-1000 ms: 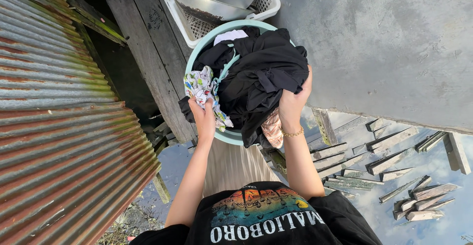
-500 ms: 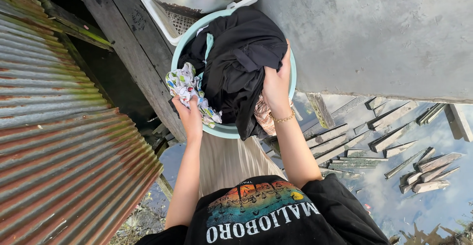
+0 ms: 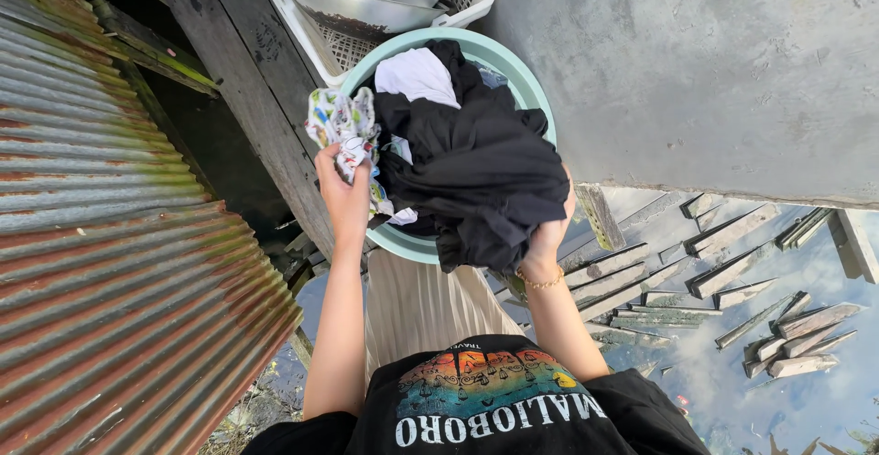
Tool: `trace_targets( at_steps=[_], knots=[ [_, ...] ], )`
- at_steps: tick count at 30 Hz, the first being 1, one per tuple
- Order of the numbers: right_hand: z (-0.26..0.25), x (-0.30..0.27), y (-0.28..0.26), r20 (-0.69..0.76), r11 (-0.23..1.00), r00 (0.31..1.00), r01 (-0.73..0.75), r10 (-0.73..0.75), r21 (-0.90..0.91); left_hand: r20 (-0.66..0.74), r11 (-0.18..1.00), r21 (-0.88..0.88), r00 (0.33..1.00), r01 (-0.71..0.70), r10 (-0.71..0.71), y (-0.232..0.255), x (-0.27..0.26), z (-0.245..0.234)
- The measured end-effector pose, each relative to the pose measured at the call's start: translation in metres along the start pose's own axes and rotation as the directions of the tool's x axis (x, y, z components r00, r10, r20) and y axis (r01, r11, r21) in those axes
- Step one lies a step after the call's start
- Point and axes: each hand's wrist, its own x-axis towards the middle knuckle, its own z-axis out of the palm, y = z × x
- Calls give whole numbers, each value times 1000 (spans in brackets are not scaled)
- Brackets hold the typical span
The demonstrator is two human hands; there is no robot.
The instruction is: Hanging black pants on an outdoor clothesline after transporting them in a basin.
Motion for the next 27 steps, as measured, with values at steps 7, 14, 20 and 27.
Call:
trace_targets(
  at_steps=[7,14,20,27],
  knots=[
    [-19,-40,31,-34,994,999,24,-28,-108,354,938,181,909,-296,219,55,25,14],
    [-10,-36,31,-11,993,1000,11,-12,-117,700,823,209,668,-528,251,44,44,45],
    [-4,-28,31,-46,998,997,-68,67,-12,756,780,191,596,-596,270,27,43,49],
    [18,-6,18,-90,988,990,-96,108,123,316,838,491,945,-239,85,-11,-2,0]
  ],
)
